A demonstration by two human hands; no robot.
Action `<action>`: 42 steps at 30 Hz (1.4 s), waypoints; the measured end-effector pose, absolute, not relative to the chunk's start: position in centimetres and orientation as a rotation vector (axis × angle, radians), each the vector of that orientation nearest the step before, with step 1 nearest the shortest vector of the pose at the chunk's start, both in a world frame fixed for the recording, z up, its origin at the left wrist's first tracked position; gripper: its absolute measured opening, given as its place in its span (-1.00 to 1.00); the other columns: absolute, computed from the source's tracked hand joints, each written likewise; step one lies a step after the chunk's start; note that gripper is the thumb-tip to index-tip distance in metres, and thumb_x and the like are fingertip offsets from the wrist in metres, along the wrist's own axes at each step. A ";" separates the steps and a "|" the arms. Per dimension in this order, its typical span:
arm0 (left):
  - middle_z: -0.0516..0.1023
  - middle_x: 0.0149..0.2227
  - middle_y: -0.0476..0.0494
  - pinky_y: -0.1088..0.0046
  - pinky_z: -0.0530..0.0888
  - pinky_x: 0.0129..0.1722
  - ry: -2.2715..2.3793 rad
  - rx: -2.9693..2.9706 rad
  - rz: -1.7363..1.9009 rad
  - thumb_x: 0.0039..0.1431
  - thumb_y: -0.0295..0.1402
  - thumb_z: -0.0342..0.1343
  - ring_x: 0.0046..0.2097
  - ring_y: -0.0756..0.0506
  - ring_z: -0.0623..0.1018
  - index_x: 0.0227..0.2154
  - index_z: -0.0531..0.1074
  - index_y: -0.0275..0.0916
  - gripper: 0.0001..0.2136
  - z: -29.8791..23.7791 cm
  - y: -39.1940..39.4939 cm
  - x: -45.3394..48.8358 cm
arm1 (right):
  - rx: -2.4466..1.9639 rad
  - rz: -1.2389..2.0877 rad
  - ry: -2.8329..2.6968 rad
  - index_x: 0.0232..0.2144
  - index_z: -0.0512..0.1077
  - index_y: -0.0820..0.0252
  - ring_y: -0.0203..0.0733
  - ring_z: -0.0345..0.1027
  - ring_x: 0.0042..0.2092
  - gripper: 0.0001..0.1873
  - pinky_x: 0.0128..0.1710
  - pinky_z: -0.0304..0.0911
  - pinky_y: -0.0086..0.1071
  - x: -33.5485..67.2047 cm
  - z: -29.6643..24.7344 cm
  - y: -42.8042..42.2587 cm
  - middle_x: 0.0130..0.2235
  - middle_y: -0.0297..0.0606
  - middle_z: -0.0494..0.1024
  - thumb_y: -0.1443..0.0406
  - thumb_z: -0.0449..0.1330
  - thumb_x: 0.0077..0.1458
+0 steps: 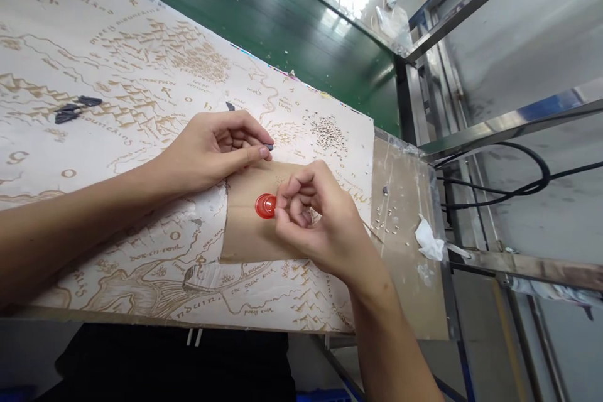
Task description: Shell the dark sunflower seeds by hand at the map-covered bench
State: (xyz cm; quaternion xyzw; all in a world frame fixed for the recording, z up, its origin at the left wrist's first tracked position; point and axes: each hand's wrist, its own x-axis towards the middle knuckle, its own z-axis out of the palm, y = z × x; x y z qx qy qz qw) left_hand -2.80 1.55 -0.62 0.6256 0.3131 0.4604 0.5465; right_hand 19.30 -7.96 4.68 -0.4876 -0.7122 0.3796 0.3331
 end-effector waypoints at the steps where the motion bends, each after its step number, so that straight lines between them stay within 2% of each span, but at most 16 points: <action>1: 0.76 -0.23 -0.15 0.34 0.66 -0.09 0.744 1.491 1.091 0.25 -0.51 0.37 -0.17 -0.08 0.71 -0.21 0.67 -0.27 -0.91 -0.6 1.5 -2.8 | -1.282 0.990 -1.873 -0.14 0.34 0.01 -0.37 0.32 -0.45 -0.64 -0.43 0.35 -0.34 19.1 4.7 -8.0 -0.19 -0.38 0.61 0.49 0.39 0.26; 14: 0.74 -0.28 -0.13 0.34 0.67 -0.12 0.748 1.514 1.094 0.23 -0.50 0.39 -0.19 -0.09 0.70 -0.23 0.67 -0.26 -0.93 -0.6 1.4 -2.7 | -1.379 0.903 -1.954 -0.12 0.33 0.01 -0.38 0.28 -0.44 -0.65 -0.41 0.31 -0.33 18.9 4.9 -8.4 -0.17 -0.40 0.60 0.50 0.35 0.28; 20: 0.72 -0.30 -0.14 0.34 0.68 -0.13 0.739 1.521 1.104 0.22 -0.50 0.39 -0.21 -0.09 0.70 -0.24 0.66 -0.26 -0.92 -0.7 1.4 -2.7 | -1.394 0.891 -1.898 -0.13 0.34 0.00 -0.33 0.31 -0.43 -0.62 -0.41 0.31 -0.31 19.4 5.5 -8.2 -0.20 -0.40 0.63 0.50 0.39 0.23; 25: 0.72 -0.30 -0.14 0.35 0.68 -0.15 0.734 1.501 1.115 0.24 -0.49 0.40 -0.20 -0.09 0.71 -0.20 0.66 -0.25 -0.90 -0.9 1.5 -2.7 | -1.499 0.799 -1.805 -0.15 0.32 -0.01 -0.32 0.26 -0.45 -0.62 -0.42 0.23 -0.28 20.8 4.8 -7.8 -0.22 -0.38 0.61 0.48 0.40 0.21; 28: 0.72 -0.29 -0.13 0.35 0.67 -0.15 0.738 1.486 1.110 0.26 -0.49 0.41 -0.21 -0.09 0.71 -0.17 0.66 -0.25 -0.88 -0.8 1.3 -2.6 | -1.548 0.851 -1.821 -0.15 0.32 0.00 -0.33 0.25 -0.44 -0.66 -0.41 0.23 -0.29 21.2 3.8 -7.7 -0.22 -0.38 0.61 0.45 0.38 0.24; 34: 0.75 -0.22 -0.15 0.30 0.62 -0.14 0.767 1.568 1.112 0.30 -0.43 0.40 -0.20 -0.10 0.68 -0.22 0.69 -0.23 -0.97 -0.6 1.2 -2.8 | -1.515 0.916 -1.844 -0.16 0.33 0.01 -0.33 0.26 -0.43 -0.67 -0.42 0.24 -0.32 21.0 3.0 -7.7 -0.23 -0.41 0.62 0.44 0.39 0.23; 38: 0.76 -0.25 -0.13 0.30 0.56 -0.22 0.767 1.684 1.071 0.32 -0.39 0.37 -0.28 -0.08 0.63 -0.23 0.72 -0.19 -0.96 -0.7 1.2 -3.0 | -1.392 0.806 -1.658 -0.17 0.29 -0.05 -0.17 0.53 -0.29 -0.58 -0.28 0.47 -0.21 20.6 3.4 -6.7 -0.28 -0.39 0.64 0.39 0.47 0.17; 42: 0.73 -0.32 -0.08 0.36 0.52 -0.28 0.741 1.720 1.009 0.34 -0.39 0.34 -0.31 -0.06 0.61 -0.21 0.73 -0.18 -0.94 -0.5 1.0 -3.0 | -1.270 0.826 -1.506 -0.14 0.19 -0.10 -0.13 0.63 -0.27 -0.48 -0.09 0.64 -0.09 19.8 2.7 -4.8 -0.31 -0.46 0.61 0.24 0.51 0.17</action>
